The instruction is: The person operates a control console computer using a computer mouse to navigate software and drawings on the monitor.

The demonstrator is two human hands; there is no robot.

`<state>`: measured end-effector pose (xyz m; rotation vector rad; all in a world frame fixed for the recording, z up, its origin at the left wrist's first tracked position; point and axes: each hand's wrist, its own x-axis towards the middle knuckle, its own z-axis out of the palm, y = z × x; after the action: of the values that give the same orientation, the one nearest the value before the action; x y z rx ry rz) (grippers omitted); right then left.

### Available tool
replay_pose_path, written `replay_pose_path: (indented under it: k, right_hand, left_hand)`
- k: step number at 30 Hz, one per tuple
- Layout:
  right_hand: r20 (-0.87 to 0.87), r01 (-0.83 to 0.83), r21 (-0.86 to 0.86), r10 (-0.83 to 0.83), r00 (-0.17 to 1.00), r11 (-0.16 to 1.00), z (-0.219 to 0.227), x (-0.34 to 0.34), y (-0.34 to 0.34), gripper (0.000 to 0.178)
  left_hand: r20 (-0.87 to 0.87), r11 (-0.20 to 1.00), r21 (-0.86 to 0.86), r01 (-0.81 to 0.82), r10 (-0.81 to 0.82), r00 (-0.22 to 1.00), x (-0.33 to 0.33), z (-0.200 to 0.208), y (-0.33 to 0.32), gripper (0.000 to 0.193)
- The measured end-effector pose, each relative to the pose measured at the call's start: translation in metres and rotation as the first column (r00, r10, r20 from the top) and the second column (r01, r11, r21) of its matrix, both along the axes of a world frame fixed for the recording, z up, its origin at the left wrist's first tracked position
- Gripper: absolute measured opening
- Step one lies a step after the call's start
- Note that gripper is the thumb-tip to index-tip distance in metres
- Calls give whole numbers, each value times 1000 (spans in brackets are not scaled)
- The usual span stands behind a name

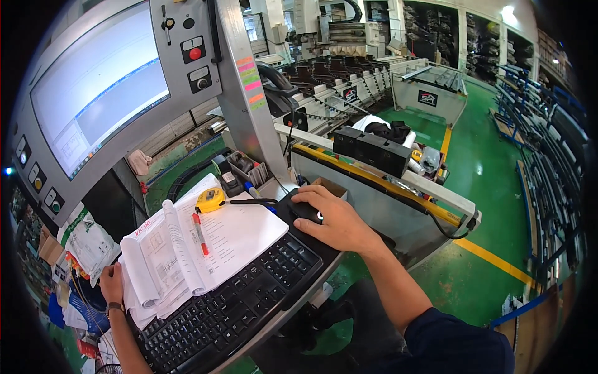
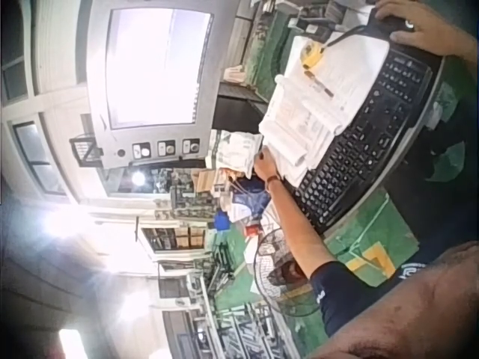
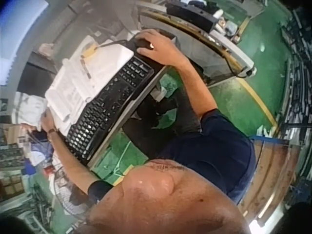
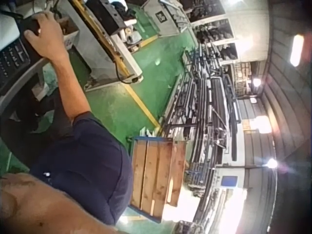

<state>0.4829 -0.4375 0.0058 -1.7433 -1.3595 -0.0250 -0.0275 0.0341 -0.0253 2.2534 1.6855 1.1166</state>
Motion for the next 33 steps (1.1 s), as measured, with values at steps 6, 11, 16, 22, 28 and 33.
replay_pose_path:
  k: [6, 11, 16, 22, 28, 33]
  right_hand:
    - [10, 2, 9, -2, 1000, 1000, -2, 1, 1, 52]
    - [45, 2, 18, -3, 999, 1000, -3, 1, 1, 52]
    - [-4, -14, 32, 14, 1000, 999, -3, 1, 1, 50]
    - [2, -5, 14, 5, 1000, 1000, -1, 0, 0, 50]
    - [-8, -7, 8, 7, 1000, 1000, 0, -1, -1, 52]
    - [25, -8, 33, 7, 1000, 999, -1, 0, 1, 49]
  left_hand:
    - [-2, 1000, -8, -9, 9, 1000, 0, 0, 1, 48]
    - [8, 1000, -12, -10, 10, 1000, -2, -2, 4, 48]
    - [18, 1000, -12, 10, -9, 1000, -4, -5, 9, 48]
    - [36, 996, 86, 21, -25, 999, -4, -10, 11, 48]
    - [33, 996, 81, 30, -32, 999, -6, -11, 14, 48]
    - [48, 996, 81, 26, -30, 998, -6, -12, 14, 48]
